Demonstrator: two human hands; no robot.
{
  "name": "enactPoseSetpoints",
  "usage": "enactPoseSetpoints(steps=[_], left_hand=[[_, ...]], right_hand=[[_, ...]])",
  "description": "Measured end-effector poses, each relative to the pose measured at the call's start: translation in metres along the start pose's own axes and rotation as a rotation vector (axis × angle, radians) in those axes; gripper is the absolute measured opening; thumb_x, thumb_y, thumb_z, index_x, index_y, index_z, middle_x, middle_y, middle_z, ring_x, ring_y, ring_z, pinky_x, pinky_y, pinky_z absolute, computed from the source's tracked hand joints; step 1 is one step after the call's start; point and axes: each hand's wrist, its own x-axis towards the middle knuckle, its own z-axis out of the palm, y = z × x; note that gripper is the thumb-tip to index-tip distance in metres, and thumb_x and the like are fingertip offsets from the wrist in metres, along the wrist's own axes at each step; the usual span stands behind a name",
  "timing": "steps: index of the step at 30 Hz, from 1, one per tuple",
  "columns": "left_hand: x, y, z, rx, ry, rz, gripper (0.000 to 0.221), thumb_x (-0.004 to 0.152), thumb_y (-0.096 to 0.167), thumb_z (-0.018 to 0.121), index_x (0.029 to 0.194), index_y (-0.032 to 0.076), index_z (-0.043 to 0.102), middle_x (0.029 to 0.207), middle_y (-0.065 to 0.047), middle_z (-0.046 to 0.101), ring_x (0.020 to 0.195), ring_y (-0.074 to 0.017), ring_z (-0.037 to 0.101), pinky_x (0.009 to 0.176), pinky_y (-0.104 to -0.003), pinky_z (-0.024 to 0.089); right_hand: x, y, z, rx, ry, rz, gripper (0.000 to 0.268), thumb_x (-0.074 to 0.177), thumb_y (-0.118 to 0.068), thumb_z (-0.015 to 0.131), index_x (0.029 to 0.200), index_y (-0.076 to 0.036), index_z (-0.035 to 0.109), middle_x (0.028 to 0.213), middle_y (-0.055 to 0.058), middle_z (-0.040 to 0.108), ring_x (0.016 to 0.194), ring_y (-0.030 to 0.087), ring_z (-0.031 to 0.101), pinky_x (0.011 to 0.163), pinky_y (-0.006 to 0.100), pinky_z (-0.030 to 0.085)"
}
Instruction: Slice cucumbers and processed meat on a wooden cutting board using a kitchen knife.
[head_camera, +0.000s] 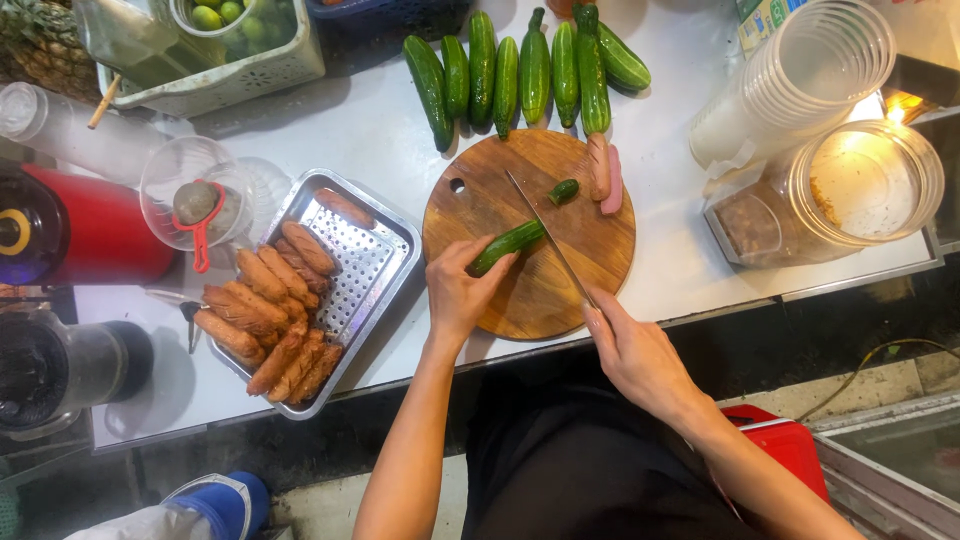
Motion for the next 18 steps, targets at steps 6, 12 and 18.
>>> enactPoseSetpoints(steps=[6,12,18], left_hand=[[-0.002,0.0,-0.001,0.01,-0.013,0.046,0.034,0.083,0.02,0.086,0.111,0.004,0.077,0.1,-0.014,0.077,0.084,-0.0264,0.076,0.072,-0.033,0.057],[0.005,-0.011,0.0,0.27,0.014,0.208,0.036,0.076,0.032,0.087,0.103,0.009,0.078,0.098,-0.01,0.077,0.096,-0.029,0.068,0.083,-0.04,0.055],[0.031,0.011,0.036,0.243,-0.054,0.31,0.057,0.076,0.044,0.083,0.118,0.008,0.071,0.116,-0.013,0.07,0.111,-0.0347,0.065,0.097,-0.046,0.05]], right_hand=[[0.027,0.015,0.011,0.035,-0.027,-0.008,0.045,0.106,-0.037,0.043,0.144,-0.013,0.052,0.107,0.028,0.072,0.102,0.048,0.068,0.087,0.049,0.054],[0.031,0.029,0.003,0.083,0.055,-0.139,0.044,0.106,-0.035,0.043,0.139,-0.009,0.055,0.107,0.024,0.073,0.1,0.042,0.071,0.086,0.047,0.054],[0.032,0.02,-0.018,0.247,0.076,0.109,0.043,0.11,-0.038,0.041,0.14,-0.01,0.055,0.062,0.008,0.052,0.051,0.016,0.05,0.048,0.035,0.044]])
